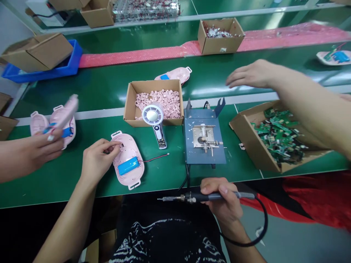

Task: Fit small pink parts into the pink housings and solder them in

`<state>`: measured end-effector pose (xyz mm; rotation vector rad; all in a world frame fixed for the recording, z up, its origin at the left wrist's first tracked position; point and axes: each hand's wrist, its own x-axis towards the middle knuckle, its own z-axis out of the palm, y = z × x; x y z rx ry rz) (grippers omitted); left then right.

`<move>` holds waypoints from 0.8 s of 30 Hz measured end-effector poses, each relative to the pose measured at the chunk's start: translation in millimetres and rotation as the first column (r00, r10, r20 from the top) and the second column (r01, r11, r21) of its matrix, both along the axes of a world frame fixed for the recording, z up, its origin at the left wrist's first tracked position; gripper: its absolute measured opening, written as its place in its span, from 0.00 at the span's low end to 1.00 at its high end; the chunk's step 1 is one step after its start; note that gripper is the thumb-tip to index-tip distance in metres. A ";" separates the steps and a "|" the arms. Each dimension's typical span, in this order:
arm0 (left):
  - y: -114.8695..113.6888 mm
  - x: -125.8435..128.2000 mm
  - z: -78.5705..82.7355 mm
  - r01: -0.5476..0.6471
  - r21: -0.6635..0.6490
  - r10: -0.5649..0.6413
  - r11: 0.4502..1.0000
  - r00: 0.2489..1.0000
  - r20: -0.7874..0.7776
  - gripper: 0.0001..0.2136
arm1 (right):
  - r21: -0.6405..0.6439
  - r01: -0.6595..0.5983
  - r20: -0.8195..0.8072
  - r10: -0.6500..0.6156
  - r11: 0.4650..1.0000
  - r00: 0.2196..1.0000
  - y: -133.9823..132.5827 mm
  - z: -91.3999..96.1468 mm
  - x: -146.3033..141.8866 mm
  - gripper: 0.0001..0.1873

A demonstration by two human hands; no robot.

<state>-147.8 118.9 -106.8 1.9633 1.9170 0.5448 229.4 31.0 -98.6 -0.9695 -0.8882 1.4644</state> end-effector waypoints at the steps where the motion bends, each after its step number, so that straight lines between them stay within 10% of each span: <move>1: -1.8 0.5 -0.7 -0.017 0.025 0.017 1.000 1.000 0.001 0.09 | -0.001 0.004 0.004 -0.004 1.000 1.000 -0.4 0.6 -0.5 0.23; 13: -8.7 2.2 4.4 -0.079 -0.020 0.069 0.997 0.950 -0.304 0.16 | 0.007 0.011 -0.010 -0.011 1.000 1.000 1.0 -0.5 -3.0 0.22; 24: 1.5 2.6 20.5 -0.161 -0.241 0.110 0.957 0.971 -0.214 0.17 | 0.066 0.010 -0.031 -0.008 0.998 0.999 4.3 -3.0 -2.6 0.23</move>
